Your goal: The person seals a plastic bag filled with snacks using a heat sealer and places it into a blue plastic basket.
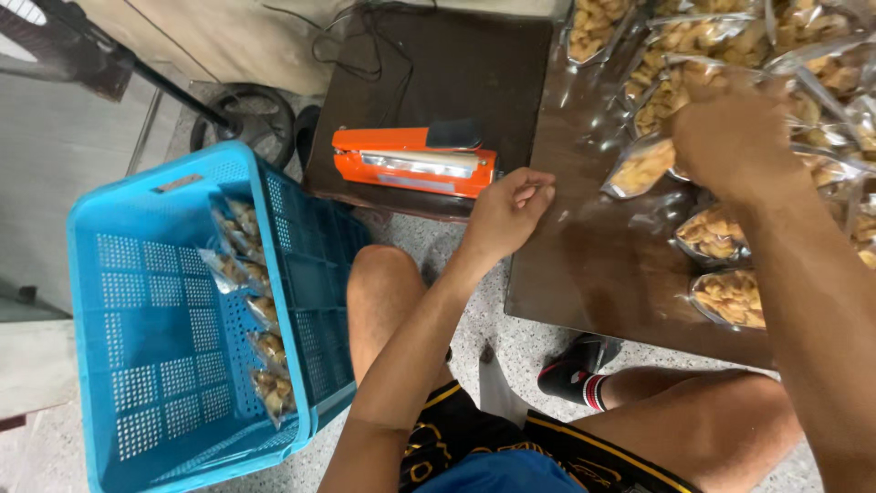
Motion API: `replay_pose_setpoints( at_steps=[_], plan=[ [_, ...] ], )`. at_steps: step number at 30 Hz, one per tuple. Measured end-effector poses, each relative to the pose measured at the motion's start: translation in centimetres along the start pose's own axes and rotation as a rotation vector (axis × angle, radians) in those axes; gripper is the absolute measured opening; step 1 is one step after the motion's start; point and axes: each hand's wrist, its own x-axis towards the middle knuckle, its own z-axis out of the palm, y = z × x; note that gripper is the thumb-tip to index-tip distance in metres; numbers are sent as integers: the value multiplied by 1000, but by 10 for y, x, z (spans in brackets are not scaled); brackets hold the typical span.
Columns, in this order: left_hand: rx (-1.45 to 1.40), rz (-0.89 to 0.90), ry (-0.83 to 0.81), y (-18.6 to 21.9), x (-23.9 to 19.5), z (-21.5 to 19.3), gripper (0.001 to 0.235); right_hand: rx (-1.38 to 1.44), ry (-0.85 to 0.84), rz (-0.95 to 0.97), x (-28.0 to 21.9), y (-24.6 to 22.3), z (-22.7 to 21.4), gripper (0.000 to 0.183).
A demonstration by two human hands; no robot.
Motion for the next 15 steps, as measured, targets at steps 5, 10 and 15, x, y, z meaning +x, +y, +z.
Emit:
replay_pose_setpoints(
  at_steps=[5, 10, 15],
  plan=[
    [231, 284, -99, 1, -11, -14, 93, 326, -408, -96, 5, -41, -76, 42],
    [-398, -271, -502, -28, -30, -40, 74, 513, -344, -275, 32, -76, -82, 26],
    [-559, -712, -324, -51, -40, -84, 73, 667, 38, -294, 50, -126, -63, 72]
  ],
)
